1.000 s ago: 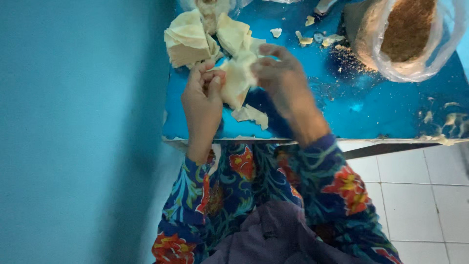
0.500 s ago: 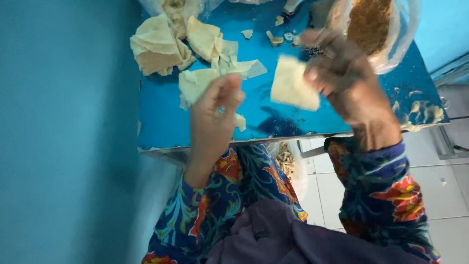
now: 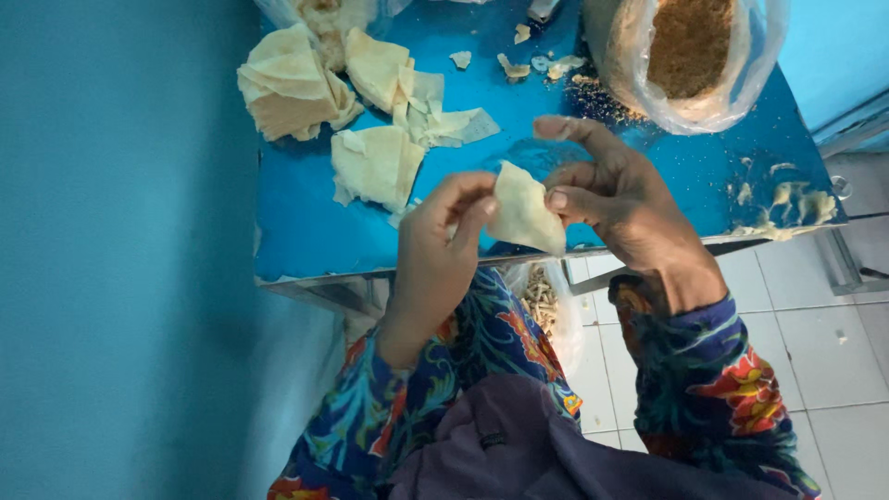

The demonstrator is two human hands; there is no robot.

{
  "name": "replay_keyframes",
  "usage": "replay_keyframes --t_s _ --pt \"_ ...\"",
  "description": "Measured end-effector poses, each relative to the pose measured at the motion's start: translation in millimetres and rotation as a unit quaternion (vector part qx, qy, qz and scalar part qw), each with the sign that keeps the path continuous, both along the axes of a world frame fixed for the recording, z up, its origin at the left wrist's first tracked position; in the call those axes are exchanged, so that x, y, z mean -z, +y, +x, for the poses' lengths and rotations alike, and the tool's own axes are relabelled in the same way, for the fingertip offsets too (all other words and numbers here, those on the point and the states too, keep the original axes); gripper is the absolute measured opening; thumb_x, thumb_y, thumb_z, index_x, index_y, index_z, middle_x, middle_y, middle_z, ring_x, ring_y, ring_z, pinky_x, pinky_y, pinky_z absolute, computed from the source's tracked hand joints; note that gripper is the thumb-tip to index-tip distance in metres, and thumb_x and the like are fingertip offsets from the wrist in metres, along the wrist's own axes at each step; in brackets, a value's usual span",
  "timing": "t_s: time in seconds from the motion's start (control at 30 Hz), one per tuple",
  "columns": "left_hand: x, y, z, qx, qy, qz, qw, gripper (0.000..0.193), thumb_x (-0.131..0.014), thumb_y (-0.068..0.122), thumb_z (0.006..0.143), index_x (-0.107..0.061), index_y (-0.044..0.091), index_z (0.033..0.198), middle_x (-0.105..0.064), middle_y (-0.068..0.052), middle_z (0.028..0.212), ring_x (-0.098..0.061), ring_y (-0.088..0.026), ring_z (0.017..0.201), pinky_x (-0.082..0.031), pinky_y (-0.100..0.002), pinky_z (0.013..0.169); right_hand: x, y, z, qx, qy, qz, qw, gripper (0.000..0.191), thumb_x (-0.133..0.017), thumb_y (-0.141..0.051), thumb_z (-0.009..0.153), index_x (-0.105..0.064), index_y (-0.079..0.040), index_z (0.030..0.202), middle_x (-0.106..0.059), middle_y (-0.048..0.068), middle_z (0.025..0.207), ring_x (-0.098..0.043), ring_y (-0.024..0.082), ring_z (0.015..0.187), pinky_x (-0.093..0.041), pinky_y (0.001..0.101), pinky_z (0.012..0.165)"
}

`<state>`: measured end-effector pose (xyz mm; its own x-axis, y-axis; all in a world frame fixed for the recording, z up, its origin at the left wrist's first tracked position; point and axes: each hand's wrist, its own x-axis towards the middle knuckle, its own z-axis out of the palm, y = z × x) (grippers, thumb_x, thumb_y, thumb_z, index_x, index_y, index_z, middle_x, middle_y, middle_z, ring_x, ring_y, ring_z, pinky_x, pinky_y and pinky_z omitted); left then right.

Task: The person sits at a low blue table and folds triangular tofu pieces by hand, rolling each piece into a tight cylinder and setting the rolled pieces on the table. They occasionally reach into a plastic bag of brown powder and handle pieces one at a time.

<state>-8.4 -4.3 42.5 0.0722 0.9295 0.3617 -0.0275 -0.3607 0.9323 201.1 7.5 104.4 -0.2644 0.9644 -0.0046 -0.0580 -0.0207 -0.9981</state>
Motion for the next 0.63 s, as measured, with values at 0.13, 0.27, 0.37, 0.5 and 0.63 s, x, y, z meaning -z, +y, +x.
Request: replay_keyframes --t_s 0.13,0.27,0.37,0.5,0.63 --pt "-5.8 -10.6 11.7 -0.045 -0.009 -0.014 0.999 0.016 -0.068 0.013 0.1 -0.066 0.0 0.11 -0.075 -0.006 0.095 -0.072 -0.008 0.085 -0.059 -0.026 0.073 0.6 -5.5 -4.6 0.051 -0.05 0.038 0.997 0.068 -0.069 0.006 0.091 -0.041 -0.002 0.153 -0.072 0.007 0.091 -0.07 0.013 0.082 -0.058 0.0279 0.072" --pt "-7.3 -17.9 19.7 0.02 -0.01 -0.055 0.998 0.019 -0.075 0.013 0.095 -0.065 -0.001 0.103 -0.076 -0.009 0.088 -0.072 -0.009 0.081 -0.059 -0.026 0.068 1.6 -13.3 -11.7 0.046 -0.06 0.09 0.993 0.068 -0.067 0.007 0.093 -0.038 -0.002 0.154 -0.071 0.01 0.092 -0.072 0.016 0.086 -0.06 0.0303 0.075" --pt "-4.5 -17.6 18.0 -0.005 0.042 -0.028 0.999 0.016 -0.071 0.013 0.097 -0.066 0.0 0.105 -0.076 -0.009 0.086 -0.075 -0.008 0.079 -0.059 -0.026 0.066 3.3 -18.1 -14.1 0.05 -0.061 0.116 0.99 0.067 -0.067 0.008 0.095 -0.036 -0.003 0.153 -0.072 0.011 0.093 -0.073 0.017 0.088 -0.061 0.0313 0.076" --pt "-0.6 -15.8 18.7 -0.045 0.035 -0.033 0.998 0.014 -0.065 0.013 0.102 -0.064 -0.001 0.106 -0.075 -0.011 0.085 -0.071 -0.013 0.076 -0.057 -0.029 0.064 8.5 -15.9 -11.2 0.074 -0.057 0.078 0.993 0.061 -0.064 0.007 0.099 -0.037 -0.003 0.153 -0.068 0.01 0.099 -0.069 0.016 0.092 -0.059 0.0306 0.08" --pt "-2.0 -16.1 24.5 -0.069 0.075 0.013 0.995 0.019 -0.068 0.015 0.1 -0.061 0.001 0.109 -0.074 -0.01 0.088 -0.075 -0.018 0.074 -0.058 -0.031 0.064 28.0 -14.6 -15.7 0.03 0.007 0.087 0.996 0.061 -0.059 0.003 0.104 -0.032 -0.005 0.158 -0.062 0.011 0.115 -0.065 0.015 0.105 -0.059 0.0312 0.092"
